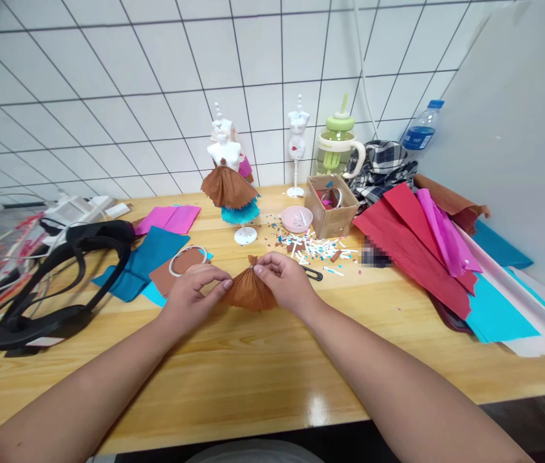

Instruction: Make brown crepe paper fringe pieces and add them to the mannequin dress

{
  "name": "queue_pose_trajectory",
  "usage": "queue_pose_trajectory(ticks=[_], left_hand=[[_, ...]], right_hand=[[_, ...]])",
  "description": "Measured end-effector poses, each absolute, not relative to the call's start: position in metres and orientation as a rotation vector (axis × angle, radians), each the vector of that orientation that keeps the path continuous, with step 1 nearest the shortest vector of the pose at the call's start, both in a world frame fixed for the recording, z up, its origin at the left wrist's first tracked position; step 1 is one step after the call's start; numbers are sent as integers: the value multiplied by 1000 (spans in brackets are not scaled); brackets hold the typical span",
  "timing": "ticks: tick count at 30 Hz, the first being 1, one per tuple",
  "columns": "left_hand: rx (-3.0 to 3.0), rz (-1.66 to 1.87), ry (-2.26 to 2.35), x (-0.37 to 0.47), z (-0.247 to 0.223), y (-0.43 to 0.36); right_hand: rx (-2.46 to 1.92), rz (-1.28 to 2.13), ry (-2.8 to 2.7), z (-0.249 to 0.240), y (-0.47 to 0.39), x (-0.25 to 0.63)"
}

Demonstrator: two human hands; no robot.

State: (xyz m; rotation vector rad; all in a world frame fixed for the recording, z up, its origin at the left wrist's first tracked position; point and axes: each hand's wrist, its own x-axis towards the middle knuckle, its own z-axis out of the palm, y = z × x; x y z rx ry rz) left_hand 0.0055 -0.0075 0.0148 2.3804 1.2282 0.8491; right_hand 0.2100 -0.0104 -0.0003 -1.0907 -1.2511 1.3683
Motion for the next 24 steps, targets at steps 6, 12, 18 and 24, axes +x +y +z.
queue_pose_trajectory(ticks=[6, 12, 18, 24], left_hand=[[2437, 730, 1192, 5, 17, -12], [2317, 825, 1186, 8, 13, -13], [2095, 768, 1236, 10, 14, -14], [2226, 739, 1189, 10, 13, -13]], right_hand=[[-1105, 1348, -1307, -2, -12, 209], [-1088, 1341, -1339, -3, -13, 206], [-1060, 1445, -1361, -2, -13, 206], [-1070, 1464, -1308, -2, -11, 208]])
